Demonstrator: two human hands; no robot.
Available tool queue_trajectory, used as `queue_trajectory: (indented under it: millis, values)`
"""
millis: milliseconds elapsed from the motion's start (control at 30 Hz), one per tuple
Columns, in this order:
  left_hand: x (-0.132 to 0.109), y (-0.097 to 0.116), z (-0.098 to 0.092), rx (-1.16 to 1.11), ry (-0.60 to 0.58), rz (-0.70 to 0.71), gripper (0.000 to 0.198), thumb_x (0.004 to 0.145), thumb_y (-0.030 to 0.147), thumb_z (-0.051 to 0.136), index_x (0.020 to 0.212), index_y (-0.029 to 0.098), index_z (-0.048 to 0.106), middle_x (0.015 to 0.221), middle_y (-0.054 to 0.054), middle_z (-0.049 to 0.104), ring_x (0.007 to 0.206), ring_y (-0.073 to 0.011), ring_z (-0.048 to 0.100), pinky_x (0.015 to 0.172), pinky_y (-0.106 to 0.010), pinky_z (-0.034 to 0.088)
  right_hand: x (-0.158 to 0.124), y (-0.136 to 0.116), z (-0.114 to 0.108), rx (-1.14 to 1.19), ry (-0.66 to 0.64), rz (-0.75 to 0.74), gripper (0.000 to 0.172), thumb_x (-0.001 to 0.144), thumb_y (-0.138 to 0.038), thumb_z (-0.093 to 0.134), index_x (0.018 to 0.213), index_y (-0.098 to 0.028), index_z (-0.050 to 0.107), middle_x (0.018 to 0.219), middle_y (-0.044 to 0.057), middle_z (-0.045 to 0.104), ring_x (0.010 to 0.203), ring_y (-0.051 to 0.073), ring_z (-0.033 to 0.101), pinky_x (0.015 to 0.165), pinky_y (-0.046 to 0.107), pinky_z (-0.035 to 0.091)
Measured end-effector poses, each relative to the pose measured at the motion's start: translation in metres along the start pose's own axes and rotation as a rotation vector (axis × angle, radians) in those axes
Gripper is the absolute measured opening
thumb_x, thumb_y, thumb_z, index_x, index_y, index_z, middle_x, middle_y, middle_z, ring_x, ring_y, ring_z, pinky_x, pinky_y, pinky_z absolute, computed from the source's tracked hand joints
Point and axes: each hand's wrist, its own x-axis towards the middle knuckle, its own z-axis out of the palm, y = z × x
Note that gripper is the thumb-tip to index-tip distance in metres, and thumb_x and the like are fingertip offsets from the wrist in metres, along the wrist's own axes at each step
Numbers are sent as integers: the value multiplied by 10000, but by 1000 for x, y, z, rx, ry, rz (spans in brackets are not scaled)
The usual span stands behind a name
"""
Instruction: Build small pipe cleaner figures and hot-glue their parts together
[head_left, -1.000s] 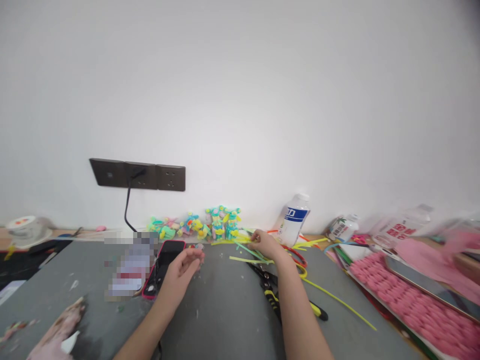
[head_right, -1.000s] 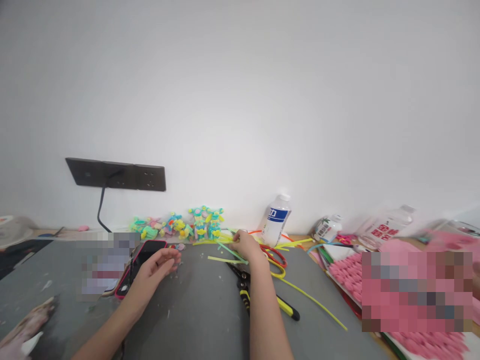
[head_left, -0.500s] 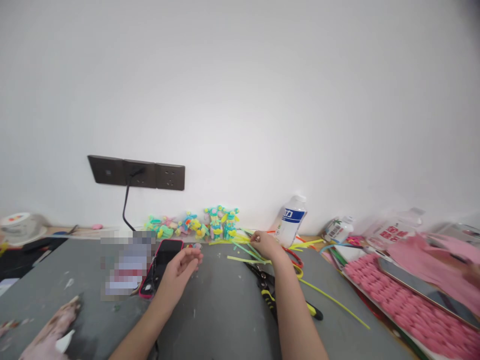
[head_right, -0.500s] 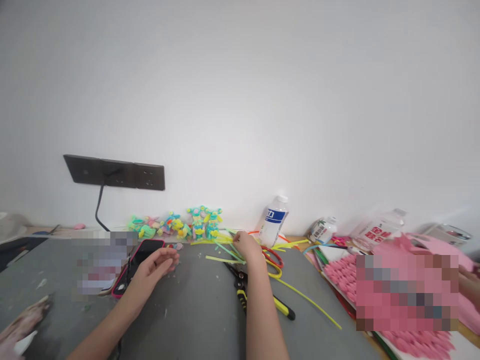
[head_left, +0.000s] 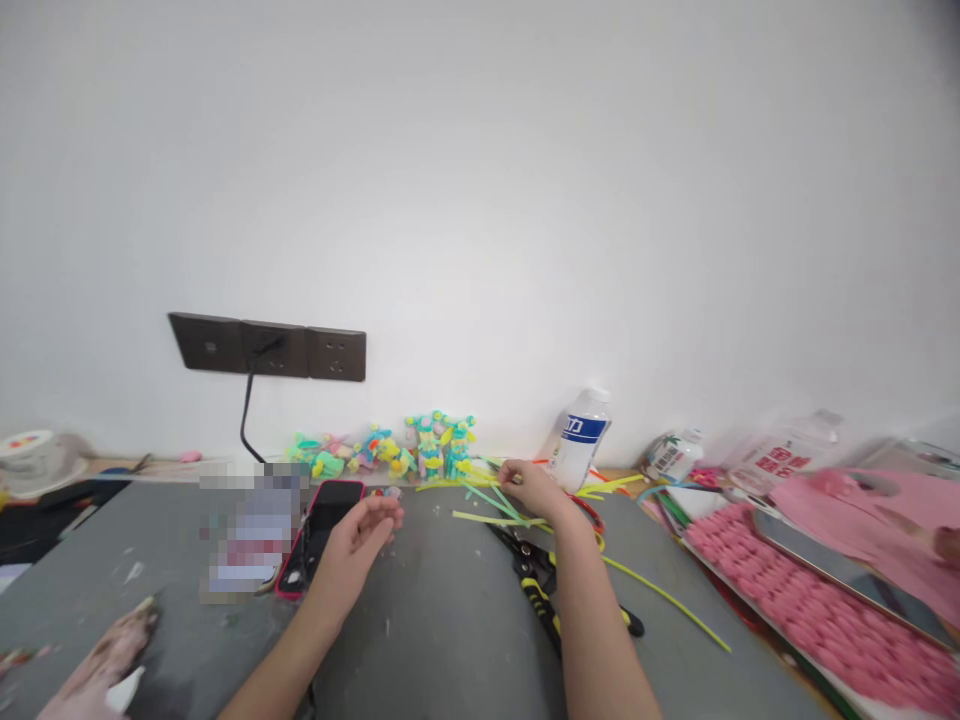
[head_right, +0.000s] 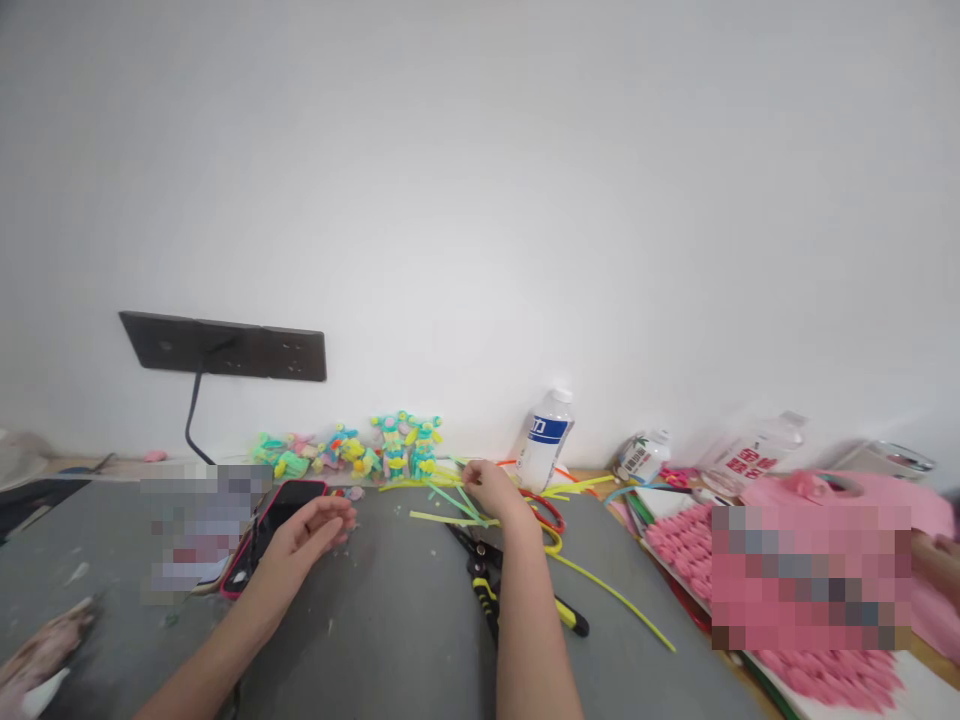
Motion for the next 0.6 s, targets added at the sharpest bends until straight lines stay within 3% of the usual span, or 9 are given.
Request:
queue_trajectory:
  millis: [300,433,600]
  values:
    - [0,-2,-1,10,-6,2,500,586,512,816,920,163,688,940,-109,749,945,-263,690,817,-338,529,-7,5,-7,100,-124,0,100,640,-164,679,639,-185,582,557,-57,534,541,116,495,534,218,356]
    - [0,0,-1,3,-9,0,483,575,497,827,898,165,692,930,-105,752,939,-262,692,796,-329,532,-12,-2,-17,159,-67,-39,239,681,-305,684,581,-195,497,548,-55,508,558,121,482,545,228,360]
    - [0,1,-1,7,-5,0,501,565,509,825,901,161,691,926,-101,746,935,-255,692,790,-315,529,-24,-13,-36,290,54,-162,307,759,-456,618,642,-206,483,594,-39,565,554,128,492,551,245,384]
